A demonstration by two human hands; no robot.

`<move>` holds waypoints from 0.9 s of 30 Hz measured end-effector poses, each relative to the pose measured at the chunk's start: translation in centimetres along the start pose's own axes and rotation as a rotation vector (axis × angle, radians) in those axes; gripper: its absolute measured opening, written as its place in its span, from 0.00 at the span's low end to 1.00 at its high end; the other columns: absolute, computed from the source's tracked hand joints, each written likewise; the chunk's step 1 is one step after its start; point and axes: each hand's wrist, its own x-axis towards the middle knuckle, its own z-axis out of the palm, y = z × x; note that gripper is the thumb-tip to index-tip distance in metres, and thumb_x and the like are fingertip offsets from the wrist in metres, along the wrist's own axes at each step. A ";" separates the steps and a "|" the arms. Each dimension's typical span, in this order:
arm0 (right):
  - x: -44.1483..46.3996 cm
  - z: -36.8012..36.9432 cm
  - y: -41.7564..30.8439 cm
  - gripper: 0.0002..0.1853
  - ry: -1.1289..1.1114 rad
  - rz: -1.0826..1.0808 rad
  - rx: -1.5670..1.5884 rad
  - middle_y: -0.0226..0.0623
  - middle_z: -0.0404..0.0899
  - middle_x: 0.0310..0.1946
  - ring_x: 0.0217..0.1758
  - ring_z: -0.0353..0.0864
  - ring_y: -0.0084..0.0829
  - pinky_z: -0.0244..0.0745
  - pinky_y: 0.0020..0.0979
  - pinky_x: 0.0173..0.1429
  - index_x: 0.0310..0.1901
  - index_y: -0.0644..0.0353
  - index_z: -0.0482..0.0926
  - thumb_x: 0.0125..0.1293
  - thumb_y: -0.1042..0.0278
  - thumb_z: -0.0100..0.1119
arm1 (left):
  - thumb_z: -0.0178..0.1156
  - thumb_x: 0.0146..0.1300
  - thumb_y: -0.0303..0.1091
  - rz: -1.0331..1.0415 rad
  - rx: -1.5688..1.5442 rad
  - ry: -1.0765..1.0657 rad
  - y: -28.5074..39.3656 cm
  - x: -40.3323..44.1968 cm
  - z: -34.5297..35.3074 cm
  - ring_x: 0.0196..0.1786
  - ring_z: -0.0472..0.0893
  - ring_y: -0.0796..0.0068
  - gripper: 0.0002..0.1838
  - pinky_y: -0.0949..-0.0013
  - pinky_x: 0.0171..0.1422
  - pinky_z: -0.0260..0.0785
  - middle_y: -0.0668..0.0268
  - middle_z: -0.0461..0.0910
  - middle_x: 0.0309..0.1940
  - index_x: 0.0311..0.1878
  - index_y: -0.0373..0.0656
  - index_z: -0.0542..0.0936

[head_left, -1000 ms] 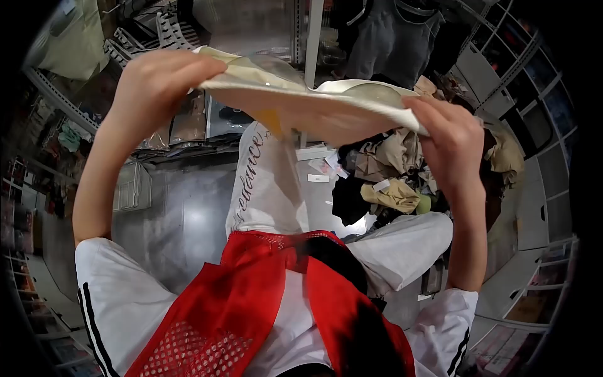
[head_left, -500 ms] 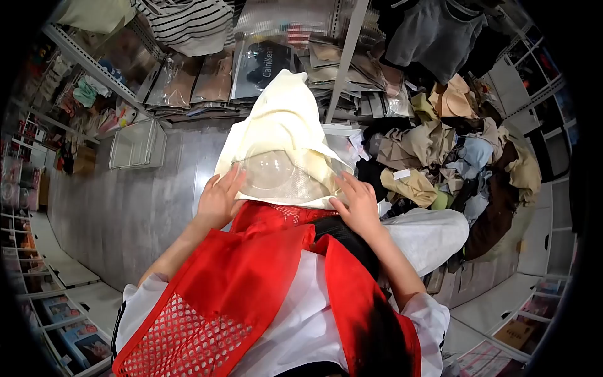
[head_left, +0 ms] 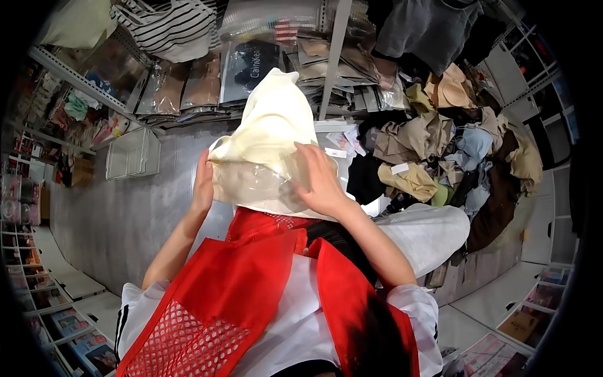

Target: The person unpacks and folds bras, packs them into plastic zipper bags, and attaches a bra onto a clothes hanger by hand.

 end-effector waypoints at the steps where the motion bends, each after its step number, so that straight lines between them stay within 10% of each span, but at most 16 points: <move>1: -0.3 -0.8 0.5 0.40 0.072 0.008 0.106 0.52 0.60 0.51 0.57 0.59 0.49 0.52 0.41 0.63 0.60 0.62 0.55 0.45 0.64 0.61 | 0.39 0.68 0.39 0.033 0.086 0.002 -0.9 0.2 -0.2 0.63 0.60 0.67 0.27 0.70 0.65 0.52 0.55 0.57 0.61 0.65 0.35 0.49; 7: -1.2 -6.1 1.7 0.36 0.643 -0.014 0.969 0.48 0.61 0.55 0.63 0.57 0.44 0.49 0.49 0.65 0.62 0.57 0.53 0.57 0.45 0.46 | 0.55 0.59 0.33 0.046 0.585 -0.050 -3.1 0.3 0.5 0.53 0.71 0.66 0.34 0.69 0.56 0.62 0.53 0.68 0.53 0.63 0.31 0.52; 14: -0.8 -14.6 3.0 0.34 0.932 0.033 1.888 0.55 0.59 0.55 0.62 0.57 0.50 0.43 0.59 0.66 0.61 0.60 0.51 0.60 0.44 0.39 | 0.60 0.54 0.34 -0.101 0.582 -0.007 0.4 2.5 -0.3 0.27 0.74 0.81 0.13 0.77 0.32 0.66 0.64 0.77 0.25 0.39 0.35 0.76; 21: -3.1 -29.8 14.1 0.46 1.100 0.083 1.234 0.55 0.37 0.66 0.70 0.39 0.50 0.39 0.62 0.65 0.66 0.50 0.29 0.59 0.35 0.41 | 0.56 0.55 0.27 0.001 0.290 0.055 3.9 4.0 -2.1 0.30 0.72 0.86 0.04 0.81 0.34 0.64 0.72 0.74 0.27 0.33 0.40 0.71; 23: -4.6 -32.0 17.6 0.50 1.338 0.494 1.257 0.53 0.31 0.67 0.71 0.35 0.48 0.40 0.62 0.64 0.66 0.51 0.27 0.57 0.36 0.47 | 0.54 0.56 0.25 -0.167 0.132 0.041 6.8 3.7 -2.3 0.32 0.71 0.87 0.05 0.82 0.36 0.64 0.71 0.73 0.27 0.34 0.41 0.68; 25: -6.1 -29.7 20.3 0.47 1.145 0.721 0.985 0.53 0.27 0.67 0.70 0.37 0.51 0.35 0.59 0.66 0.67 0.53 0.33 0.58 0.44 0.52 | 0.52 0.56 0.23 -0.034 -0.053 -0.013 7.9 3.4 -1.4 0.31 0.71 0.87 0.07 0.83 0.34 0.63 0.70 0.72 0.29 0.36 0.42 0.65; 27: -5.8 -23.0 18.3 0.39 0.572 0.826 0.674 0.46 0.51 0.65 0.68 0.50 0.40 0.48 0.53 0.63 0.65 0.56 0.48 0.58 0.45 0.52 | 0.52 0.56 0.22 0.013 -0.216 -0.025 9.8 2.8 0.1 0.30 0.71 0.87 0.09 0.84 0.33 0.63 0.70 0.72 0.31 0.39 0.42 0.64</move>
